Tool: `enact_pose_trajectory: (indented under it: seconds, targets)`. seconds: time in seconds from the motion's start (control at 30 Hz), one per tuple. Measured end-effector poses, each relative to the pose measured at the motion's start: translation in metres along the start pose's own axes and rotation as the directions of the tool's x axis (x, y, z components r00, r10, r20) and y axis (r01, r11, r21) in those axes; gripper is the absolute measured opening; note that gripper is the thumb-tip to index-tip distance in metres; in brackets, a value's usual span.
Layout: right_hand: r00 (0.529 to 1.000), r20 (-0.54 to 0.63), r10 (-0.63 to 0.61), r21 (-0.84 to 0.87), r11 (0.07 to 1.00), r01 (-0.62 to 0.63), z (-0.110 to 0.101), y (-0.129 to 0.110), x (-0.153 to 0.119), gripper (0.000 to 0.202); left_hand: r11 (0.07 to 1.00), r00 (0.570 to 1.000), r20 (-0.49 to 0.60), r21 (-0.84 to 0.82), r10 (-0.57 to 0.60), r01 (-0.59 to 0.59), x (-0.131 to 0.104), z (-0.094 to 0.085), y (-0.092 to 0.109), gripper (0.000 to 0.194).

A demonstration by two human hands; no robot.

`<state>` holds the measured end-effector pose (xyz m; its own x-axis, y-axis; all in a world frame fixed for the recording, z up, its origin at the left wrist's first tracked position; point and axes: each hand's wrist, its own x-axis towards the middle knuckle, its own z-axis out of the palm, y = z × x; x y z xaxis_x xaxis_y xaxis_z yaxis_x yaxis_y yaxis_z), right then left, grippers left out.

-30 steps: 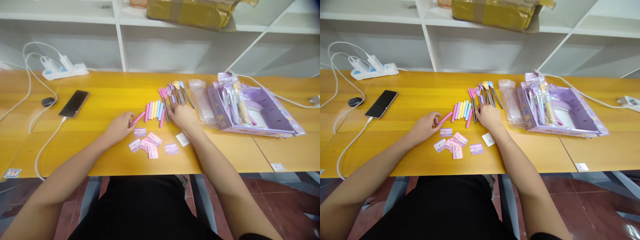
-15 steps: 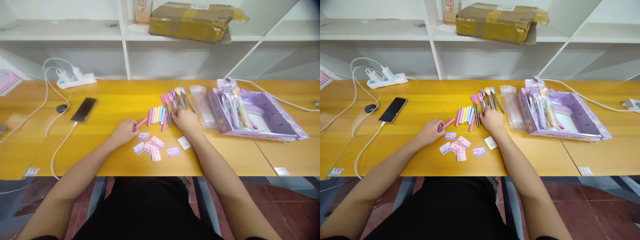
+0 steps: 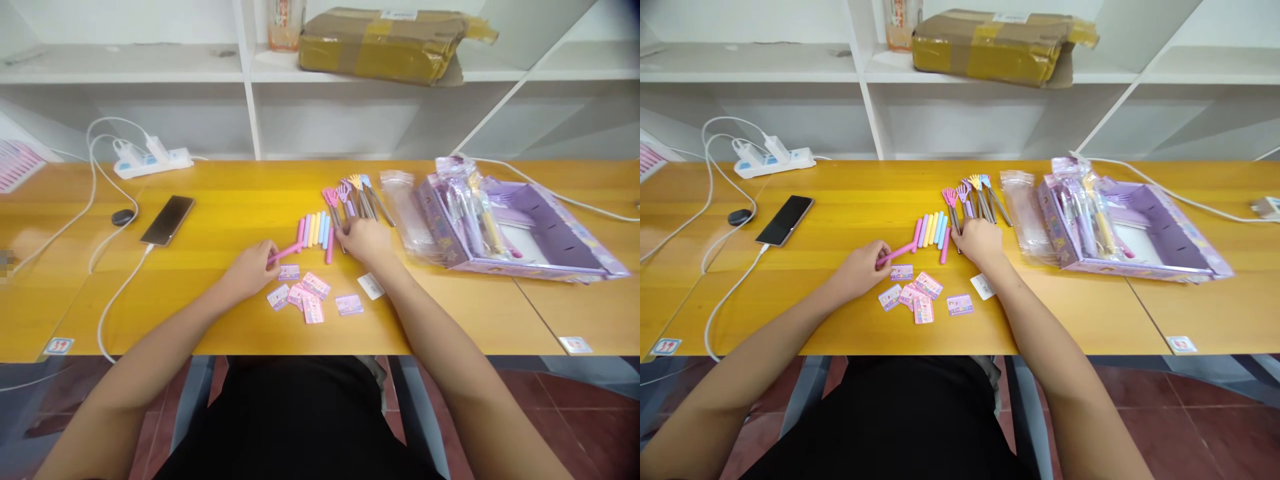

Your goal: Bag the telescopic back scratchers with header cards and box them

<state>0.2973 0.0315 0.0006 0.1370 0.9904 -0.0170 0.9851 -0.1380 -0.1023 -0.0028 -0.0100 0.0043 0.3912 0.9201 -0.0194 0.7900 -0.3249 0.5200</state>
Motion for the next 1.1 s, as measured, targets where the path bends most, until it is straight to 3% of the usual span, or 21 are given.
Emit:
enact_pose_trajectory:
  seconds: [0.17,0.3,0.4,0.5,0.6,0.7,0.77,1.1]
  targets:
    - [1.000,0.028,0.005,0.079,0.997,-0.007,-0.003,0.002,0.002,0.049,0.998,1.000,0.015,0.056,-0.027,0.027,-0.005,-0.001,0.006,0.020]
    - [1.000,0.023,0.007,0.171,0.985,-0.010,0.000,0.007,0.003,0.041,1.000,1.000,-0.013,-0.011,-0.003,0.002,-0.006,-0.001,0.004,0.024]
    - [0.999,-0.048,0.024,0.366,0.931,-0.005,0.003,0.011,0.004,0.032,0.999,1.000,-0.009,-0.050,0.006,-0.007,-0.005,0.000,0.001,0.027]
    - [0.982,-0.174,0.071,0.670,0.740,0.065,0.004,0.012,0.005,0.032,0.997,0.999,0.008,-0.053,0.053,-0.052,-0.005,0.001,0.000,0.032]
    - [0.966,-0.231,0.117,0.847,0.512,0.141,0.003,0.009,0.006,0.032,0.996,0.997,0.005,-0.038,0.081,-0.081,-0.005,0.001,0.000,0.032]
    - [0.971,-0.234,0.051,0.958,0.183,0.222,-0.001,0.004,0.002,0.042,0.997,0.998,-0.009,-0.051,0.060,-0.060,-0.007,-0.001,0.003,0.030]
    - [0.971,-0.237,-0.034,0.970,0.042,0.239,-0.004,0.001,-0.003,0.049,0.996,0.998,-0.017,-0.072,0.054,-0.055,-0.008,-0.002,0.004,0.029]
    - [0.958,-0.202,-0.206,0.979,-0.074,0.190,-0.004,-0.008,-0.017,0.054,0.993,0.997,0.003,-0.079,0.083,-0.082,-0.007,0.001,0.004,0.028]
